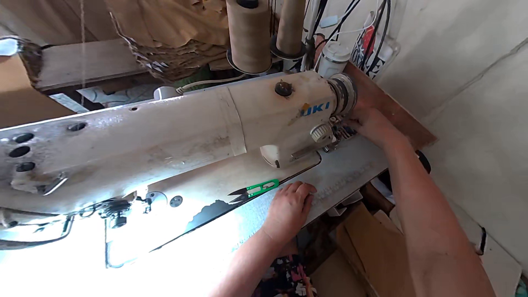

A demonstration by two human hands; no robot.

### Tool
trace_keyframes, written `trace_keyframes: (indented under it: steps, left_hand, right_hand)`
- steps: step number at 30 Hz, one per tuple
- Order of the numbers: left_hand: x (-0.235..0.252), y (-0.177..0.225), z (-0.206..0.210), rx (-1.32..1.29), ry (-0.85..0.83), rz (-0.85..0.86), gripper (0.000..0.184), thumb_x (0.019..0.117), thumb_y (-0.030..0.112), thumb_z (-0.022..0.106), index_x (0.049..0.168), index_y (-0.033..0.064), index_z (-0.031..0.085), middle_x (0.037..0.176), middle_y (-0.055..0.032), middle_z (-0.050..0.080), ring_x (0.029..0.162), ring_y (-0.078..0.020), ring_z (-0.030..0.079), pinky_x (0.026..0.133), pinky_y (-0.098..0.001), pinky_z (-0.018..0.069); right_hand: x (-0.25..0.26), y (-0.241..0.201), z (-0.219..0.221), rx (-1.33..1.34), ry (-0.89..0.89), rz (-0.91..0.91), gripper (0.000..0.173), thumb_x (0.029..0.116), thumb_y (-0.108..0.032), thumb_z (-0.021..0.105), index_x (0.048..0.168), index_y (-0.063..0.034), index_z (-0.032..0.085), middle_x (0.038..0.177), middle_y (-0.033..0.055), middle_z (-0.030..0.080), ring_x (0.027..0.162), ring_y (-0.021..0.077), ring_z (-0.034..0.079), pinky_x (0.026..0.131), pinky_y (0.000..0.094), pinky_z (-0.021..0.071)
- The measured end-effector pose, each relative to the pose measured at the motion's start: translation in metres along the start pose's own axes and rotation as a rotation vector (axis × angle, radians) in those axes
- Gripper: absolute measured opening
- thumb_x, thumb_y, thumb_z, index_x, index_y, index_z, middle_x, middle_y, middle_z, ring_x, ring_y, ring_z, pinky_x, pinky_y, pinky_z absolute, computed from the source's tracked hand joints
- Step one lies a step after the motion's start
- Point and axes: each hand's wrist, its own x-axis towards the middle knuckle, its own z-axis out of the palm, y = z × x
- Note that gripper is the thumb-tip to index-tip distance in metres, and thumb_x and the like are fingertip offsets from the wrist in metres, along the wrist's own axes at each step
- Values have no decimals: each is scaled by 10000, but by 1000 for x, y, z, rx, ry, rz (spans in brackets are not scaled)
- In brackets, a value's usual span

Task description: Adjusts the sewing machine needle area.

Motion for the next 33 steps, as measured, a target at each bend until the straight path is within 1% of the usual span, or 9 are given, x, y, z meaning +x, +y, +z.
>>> trace_keyframes:
  steps: [3, 8, 12, 15, 19, 22, 24, 28, 33]
  left_hand:
    - [0, -2, 0, -1, 11, 3, 228, 1016, 223, 548, 1116, 137, 733, 1026, -75, 737, 977, -248, 717, 863, -442, 580]
    - [0, -2, 1, -3, 20, 4, 225, 1019, 227, 548, 1113, 146, 735, 1025, -66, 737, 973, -239, 716, 867, -429, 580]
    - [0, -1, 1, 3, 25, 11, 218, 1014, 219, 553, 1109, 144, 734, 1027, -69, 737, 973, -246, 719, 847, -439, 584]
    - [0, 0, 0, 3, 13, 9, 220, 1016, 220, 551, 1107, 140, 735, 1022, -70, 738, 971, -246, 720, 851, -441, 585]
    - [0, 0, -1, 3, -5, -10, 227, 1020, 227, 547, 1113, 140, 736, 1028, -76, 737, 981, -251, 717, 867, -441, 580]
    - [0, 0, -1, 11, -3, -7, 226, 1020, 228, 545, 1115, 147, 733, 1024, -65, 735, 976, -242, 716, 861, -434, 580]
    - [0, 1, -1, 9, -9, -7, 229, 1024, 224, 542, 1120, 143, 733, 1034, -73, 736, 992, -252, 716, 865, -445, 578]
    - [0, 1, -1, 14, 8, -2, 221, 1019, 229, 547, 1103, 146, 735, 1020, -66, 737, 969, -245, 720, 837, -435, 585]
    - [1, 0, 0, 17, 16, 1, 224, 1016, 224, 546, 1101, 145, 738, 1013, -66, 738, 959, -241, 721, 841, -431, 586]
  right_hand:
    - [26, 4, 19, -1, 79, 0, 254, 1021, -191, 638, 1100, 31, 732, 1130, 266, 704, 1120, 451, 662, 1008, 642, 479]
    - [17, 23, 54, 128, -3, 92, 214, 1031, -73, 568, 1098, 7, 754, 1106, 214, 730, 1066, 377, 695, 990, 588, 509]
    - [-13, 9, 22, 164, -18, 96, 203, 1043, -117, 587, 1088, -11, 754, 1127, 176, 718, 1005, 306, 697, 916, 510, 552]
    - [-6, -1, 5, 58, 1, 35, 210, 1039, -135, 599, 1083, -5, 757, 1115, 192, 722, 1059, 346, 688, 983, 550, 514]
    - [25, 4, 26, -2, 52, 49, 254, 1049, -195, 592, 1112, -12, 756, 1120, 239, 717, 1086, 429, 684, 984, 634, 498]
    - [22, 14, 47, 60, 34, 74, 221, 1030, -72, 570, 1126, -11, 760, 1136, 228, 714, 1113, 404, 671, 1021, 591, 490]
    - [7, 23, 56, 64, 51, 19, 190, 1003, -28, 587, 1081, 28, 751, 1095, 238, 721, 1055, 405, 697, 981, 593, 517]
    - [-16, 5, 21, 56, 24, 37, 199, 1036, -101, 596, 1084, 5, 758, 1135, 196, 720, 1089, 345, 689, 1008, 531, 517]
    - [12, 0, 17, -40, 111, -39, 228, 1032, -143, 602, 1082, 29, 743, 1124, 246, 708, 1089, 422, 682, 978, 599, 513]
